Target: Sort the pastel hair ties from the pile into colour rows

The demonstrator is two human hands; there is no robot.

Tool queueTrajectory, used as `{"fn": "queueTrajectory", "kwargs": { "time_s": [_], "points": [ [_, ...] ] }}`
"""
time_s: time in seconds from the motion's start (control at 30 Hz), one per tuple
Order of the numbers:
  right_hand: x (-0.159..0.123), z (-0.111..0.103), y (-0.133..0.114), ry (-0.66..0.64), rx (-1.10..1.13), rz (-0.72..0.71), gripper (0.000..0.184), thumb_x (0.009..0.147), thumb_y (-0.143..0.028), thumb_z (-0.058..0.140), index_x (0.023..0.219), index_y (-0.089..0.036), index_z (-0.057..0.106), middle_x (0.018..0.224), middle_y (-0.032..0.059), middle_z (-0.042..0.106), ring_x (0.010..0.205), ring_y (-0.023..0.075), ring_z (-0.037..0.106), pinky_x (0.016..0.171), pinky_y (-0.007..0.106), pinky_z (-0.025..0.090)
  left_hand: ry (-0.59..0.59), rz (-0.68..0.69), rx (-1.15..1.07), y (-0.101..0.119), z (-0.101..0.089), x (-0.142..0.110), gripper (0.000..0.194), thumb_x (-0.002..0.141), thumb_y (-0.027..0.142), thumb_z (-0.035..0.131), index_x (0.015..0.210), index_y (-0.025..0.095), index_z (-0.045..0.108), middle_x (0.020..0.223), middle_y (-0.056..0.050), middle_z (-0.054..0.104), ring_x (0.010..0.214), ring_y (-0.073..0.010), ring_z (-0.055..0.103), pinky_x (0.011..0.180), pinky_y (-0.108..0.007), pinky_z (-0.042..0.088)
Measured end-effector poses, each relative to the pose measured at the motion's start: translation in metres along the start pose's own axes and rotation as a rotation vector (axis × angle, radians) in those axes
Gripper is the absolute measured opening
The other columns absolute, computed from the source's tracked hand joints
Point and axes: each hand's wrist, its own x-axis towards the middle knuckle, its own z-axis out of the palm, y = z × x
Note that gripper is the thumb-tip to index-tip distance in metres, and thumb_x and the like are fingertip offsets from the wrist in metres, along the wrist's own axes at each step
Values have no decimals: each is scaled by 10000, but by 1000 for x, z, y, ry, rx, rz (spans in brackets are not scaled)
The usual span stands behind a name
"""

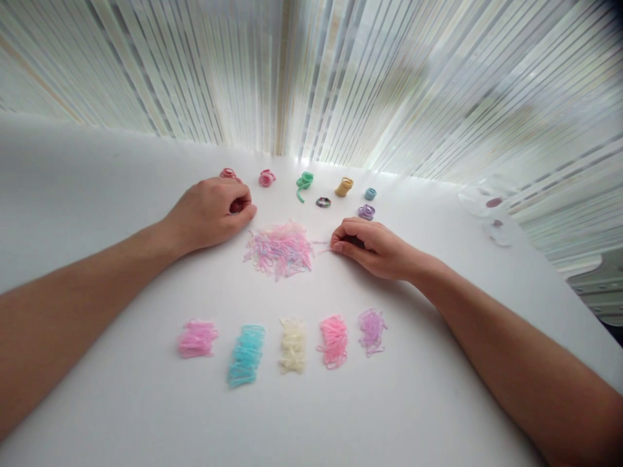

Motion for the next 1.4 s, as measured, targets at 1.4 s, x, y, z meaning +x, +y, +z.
{"fn": "queueTrajectory", "kwargs": {
  "time_s": [1.4],
  "points": [
    [-15,13,-111,-58,-116,24,196,1092,-164,559,919,-237,614,836,11,697,706,160,581,652,294,438,43,-19,-89,1,12,0,202,958,294,579,853,187,715,910,-98,760,916,-267,687,818,-386,487]
  ]
}}
